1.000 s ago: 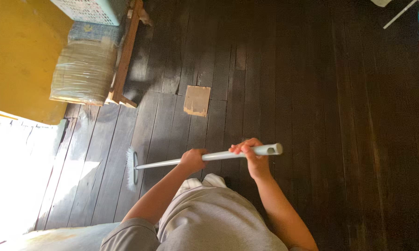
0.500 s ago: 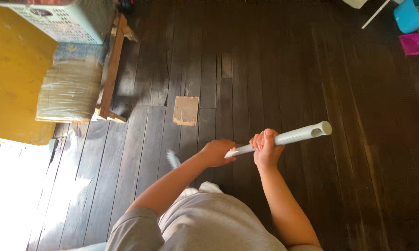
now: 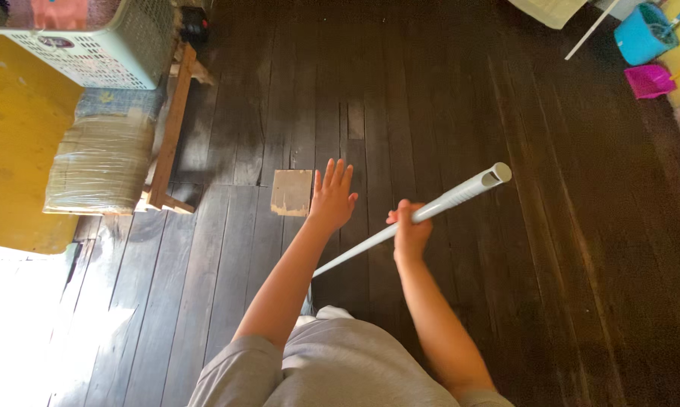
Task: The person sweeps a dark wooden floor and then a tiled floor using a broom, moving dust and debris across the surface.
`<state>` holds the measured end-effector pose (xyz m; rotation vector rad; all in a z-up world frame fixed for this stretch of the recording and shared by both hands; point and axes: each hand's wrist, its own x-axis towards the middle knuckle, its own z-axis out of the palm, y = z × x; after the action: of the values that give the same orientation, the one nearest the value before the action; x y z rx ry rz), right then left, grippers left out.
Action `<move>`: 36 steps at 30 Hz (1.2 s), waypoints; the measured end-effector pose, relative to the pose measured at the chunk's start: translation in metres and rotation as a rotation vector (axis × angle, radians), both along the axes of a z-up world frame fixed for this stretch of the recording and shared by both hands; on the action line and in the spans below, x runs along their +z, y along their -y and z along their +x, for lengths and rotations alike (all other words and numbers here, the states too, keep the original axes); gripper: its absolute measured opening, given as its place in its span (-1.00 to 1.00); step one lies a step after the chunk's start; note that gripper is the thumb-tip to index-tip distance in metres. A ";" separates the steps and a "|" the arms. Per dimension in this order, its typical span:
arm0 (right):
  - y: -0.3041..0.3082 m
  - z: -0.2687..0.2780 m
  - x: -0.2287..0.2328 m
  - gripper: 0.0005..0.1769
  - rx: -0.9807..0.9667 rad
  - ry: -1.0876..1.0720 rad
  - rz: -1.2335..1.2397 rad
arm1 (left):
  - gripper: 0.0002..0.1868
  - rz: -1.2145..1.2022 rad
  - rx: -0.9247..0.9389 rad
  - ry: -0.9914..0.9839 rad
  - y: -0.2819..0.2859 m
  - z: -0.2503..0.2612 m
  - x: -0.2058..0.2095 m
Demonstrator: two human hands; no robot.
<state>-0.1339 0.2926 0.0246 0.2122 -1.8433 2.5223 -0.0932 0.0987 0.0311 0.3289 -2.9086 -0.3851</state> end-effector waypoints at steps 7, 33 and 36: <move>-0.007 -0.004 -0.026 -0.65 -0.075 0.141 -0.036 | -0.13 0.067 0.036 0.049 -0.025 0.007 -0.003; -0.116 -0.099 0.064 -0.63 -0.350 0.013 0.195 | -0.08 0.104 -0.136 0.140 -0.122 -0.060 -0.008; -0.133 -0.105 0.063 -0.64 -0.404 -0.020 0.215 | -0.07 0.085 -0.177 0.147 -0.134 -0.071 -0.009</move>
<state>-0.2384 0.4260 0.0878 -0.1229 -1.9166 2.0514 -0.1645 0.2327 0.0218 0.1164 -3.0818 -0.5343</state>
